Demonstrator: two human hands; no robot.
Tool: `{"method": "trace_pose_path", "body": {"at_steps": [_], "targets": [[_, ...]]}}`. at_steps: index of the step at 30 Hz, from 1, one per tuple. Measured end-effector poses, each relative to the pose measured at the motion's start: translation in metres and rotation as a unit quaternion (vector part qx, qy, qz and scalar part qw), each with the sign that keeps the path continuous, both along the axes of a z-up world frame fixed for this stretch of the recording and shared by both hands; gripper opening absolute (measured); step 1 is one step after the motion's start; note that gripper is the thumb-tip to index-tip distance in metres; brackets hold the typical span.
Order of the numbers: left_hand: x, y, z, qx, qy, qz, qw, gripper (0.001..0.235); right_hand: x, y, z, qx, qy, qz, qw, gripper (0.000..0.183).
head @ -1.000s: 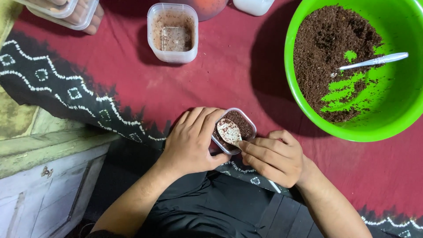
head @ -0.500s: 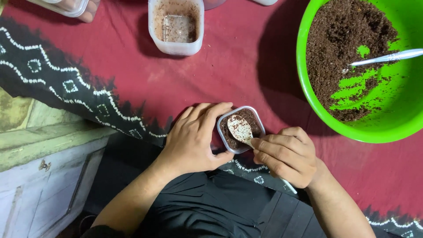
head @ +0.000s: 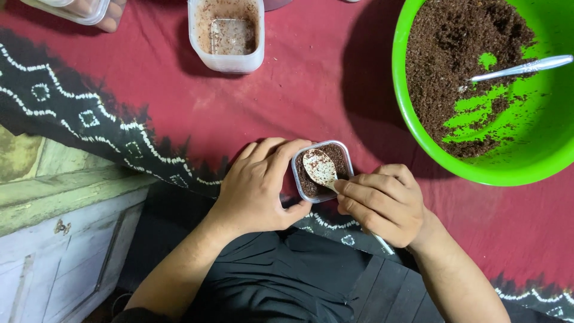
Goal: The person scoops dark soil from a large green bowl into small square plastic containers using a white spoon. They repeatedly fill the containers and level the soil surface with the spoon.
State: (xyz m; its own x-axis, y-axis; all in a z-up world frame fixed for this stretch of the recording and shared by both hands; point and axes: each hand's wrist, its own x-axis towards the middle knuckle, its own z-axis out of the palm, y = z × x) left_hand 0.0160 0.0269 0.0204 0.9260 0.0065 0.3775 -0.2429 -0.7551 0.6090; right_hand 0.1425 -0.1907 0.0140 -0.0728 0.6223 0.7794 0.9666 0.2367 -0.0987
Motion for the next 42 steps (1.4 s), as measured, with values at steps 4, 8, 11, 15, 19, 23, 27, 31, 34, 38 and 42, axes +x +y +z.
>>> {"method": "trace_pose_path", "body": {"at_steps": [4, 8, 11, 15, 19, 23, 27, 31, 34, 38, 42], "targets": [[-0.001, -0.001, -0.002, 0.018, -0.006, 0.002, 1.0, 0.079, -0.002, 0.003, 0.004, 0.018, 0.01, -0.002, 1.0, 0.022], [-0.002, -0.003, 0.002, 0.025, -0.004, -0.001, 1.0, 0.082, -0.005, 0.004, 0.005, 0.015, 0.03, -0.016, 0.999, 0.019], [-0.003, -0.004, 0.006, 0.02, 0.003, -0.001, 1.0, 0.082, -0.003, 0.005, 0.007, 0.02, 0.035, -0.022, 0.999, 0.03], [-0.005, -0.002, 0.0, 0.017, 0.008, 0.001, 1.0, 0.083, -0.003, 0.007, 0.007, 0.035, 0.03, -0.03, 0.998, 0.035], [-0.006, -0.002, -0.001, 0.027, 0.006, -0.004, 1.0, 0.082, -0.006, 0.006, 0.011, 0.046, 0.022, -0.028, 0.998, 0.034], [-0.005, 0.0, -0.004, 0.023, 0.019, -0.002, 1.0, 0.085, -0.008, 0.003, 0.01, 0.066, 0.015, -0.042, 0.997, 0.031], [-0.005, -0.002, -0.004, 0.028, 0.014, 0.005, 1.0, 0.084, -0.007, 0.003, 0.006, 0.05, 0.015, -0.042, 0.998, 0.027], [-0.007, -0.004, 0.0, 0.033, 0.006, 0.013, 0.999, 0.084, -0.008, -0.001, 0.006, 0.034, 0.002, -0.037, 0.999, 0.027], [-0.006, -0.002, 0.001, 0.042, 0.007, 0.007, 0.999, 0.087, -0.004, -0.004, 0.004, 0.043, -0.017, -0.035, 0.998, 0.021], [-0.004, -0.002, -0.002, 0.05, -0.003, 0.005, 0.999, 0.089, -0.004, 0.002, 0.008, 0.038, -0.014, -0.051, 0.998, 0.02], [-0.003, -0.004, 0.003, 0.061, -0.011, 0.004, 0.998, 0.087, -0.004, 0.003, 0.01, 0.035, -0.004, -0.048, 0.998, 0.023]]}}
